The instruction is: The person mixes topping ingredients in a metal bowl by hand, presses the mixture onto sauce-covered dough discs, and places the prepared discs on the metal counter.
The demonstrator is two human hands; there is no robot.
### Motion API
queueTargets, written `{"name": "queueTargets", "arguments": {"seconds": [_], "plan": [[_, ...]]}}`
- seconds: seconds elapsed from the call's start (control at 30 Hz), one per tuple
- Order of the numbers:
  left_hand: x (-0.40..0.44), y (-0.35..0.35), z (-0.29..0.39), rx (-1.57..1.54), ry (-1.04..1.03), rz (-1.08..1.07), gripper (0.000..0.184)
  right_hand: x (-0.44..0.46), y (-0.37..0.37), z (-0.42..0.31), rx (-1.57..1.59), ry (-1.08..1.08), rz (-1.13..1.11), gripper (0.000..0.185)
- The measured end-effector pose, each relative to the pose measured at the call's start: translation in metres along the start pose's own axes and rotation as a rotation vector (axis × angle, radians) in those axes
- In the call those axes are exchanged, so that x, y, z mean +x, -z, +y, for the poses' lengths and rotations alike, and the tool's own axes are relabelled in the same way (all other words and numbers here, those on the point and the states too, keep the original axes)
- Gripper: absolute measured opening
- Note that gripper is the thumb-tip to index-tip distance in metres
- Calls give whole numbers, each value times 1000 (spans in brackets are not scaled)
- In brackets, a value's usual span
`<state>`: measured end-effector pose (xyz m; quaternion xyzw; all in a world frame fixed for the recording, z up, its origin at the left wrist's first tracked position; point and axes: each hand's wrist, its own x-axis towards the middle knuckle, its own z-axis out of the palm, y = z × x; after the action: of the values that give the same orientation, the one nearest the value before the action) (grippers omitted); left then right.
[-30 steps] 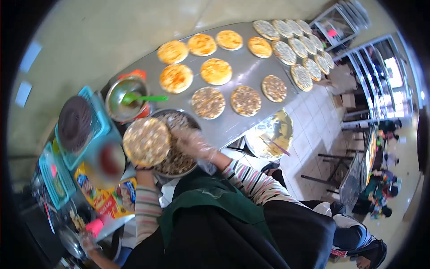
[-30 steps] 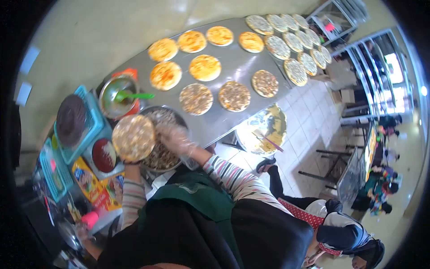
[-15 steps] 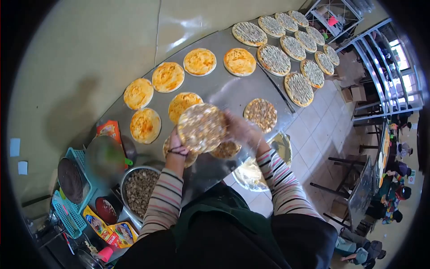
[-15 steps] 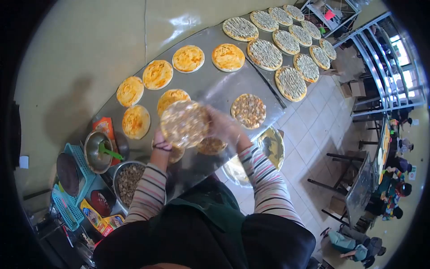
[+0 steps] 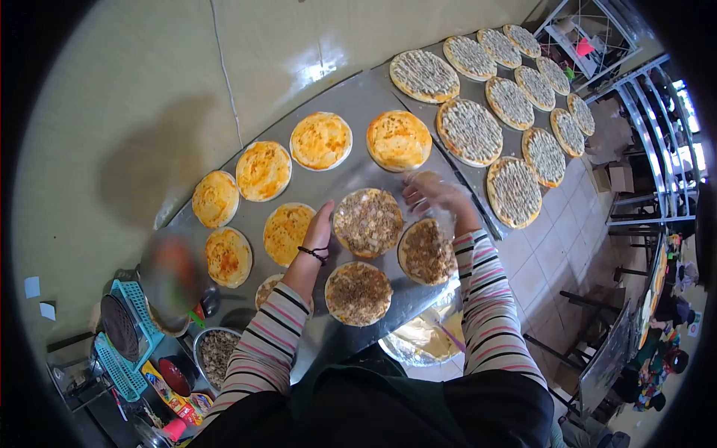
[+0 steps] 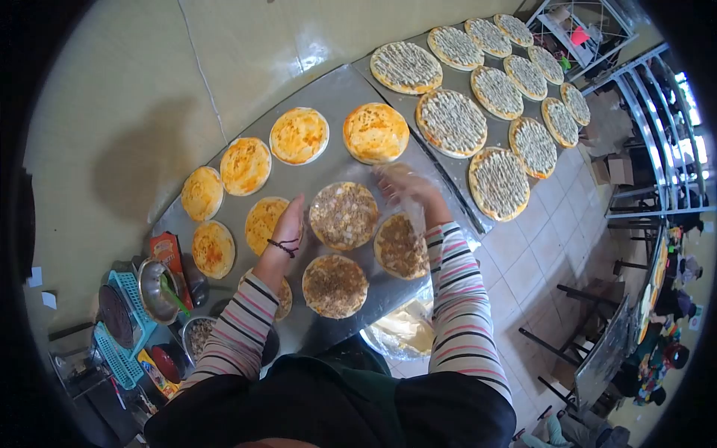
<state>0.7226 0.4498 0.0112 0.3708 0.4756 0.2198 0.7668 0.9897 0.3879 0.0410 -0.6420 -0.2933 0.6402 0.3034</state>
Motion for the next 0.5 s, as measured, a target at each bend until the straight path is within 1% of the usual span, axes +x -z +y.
{"name": "queueTargets", "arguments": {"seconds": [0.03,0.1,0.17,0.2,0.27,0.3,0.33,0.37,0.4,0.43,0.47,0.5], "plan": [[11,-3,6,3,-9,5,70,11,16,-4,-54,-5,101,52],[20,-37,46,108,62,-5,78,38,45,-13,-247,138,494,53],[79,-52,48,37,207,15,83,53,59,-39,-772,137,725,43],[104,-60,44,-15,206,54,85,57,61,-46,-776,146,723,43],[129,-75,45,-77,197,101,87,65,60,-59,-683,-8,626,42],[134,-80,48,-163,247,89,86,81,70,-47,-696,1,616,42],[135,-84,49,-252,297,79,85,106,89,-19,-804,103,644,48],[134,-86,49,-269,291,97,85,105,88,-20,-874,168,617,56],[130,-87,48,-269,300,43,83,103,86,-20,-943,234,592,65],[125,-88,47,-272,307,-2,81,103,103,4,-973,449,586,58],[117,-88,44,-281,224,-34,75,104,119,29,-1012,660,577,58],[107,-89,40,-291,138,-45,70,92,109,25,-928,647,572,58]]}}
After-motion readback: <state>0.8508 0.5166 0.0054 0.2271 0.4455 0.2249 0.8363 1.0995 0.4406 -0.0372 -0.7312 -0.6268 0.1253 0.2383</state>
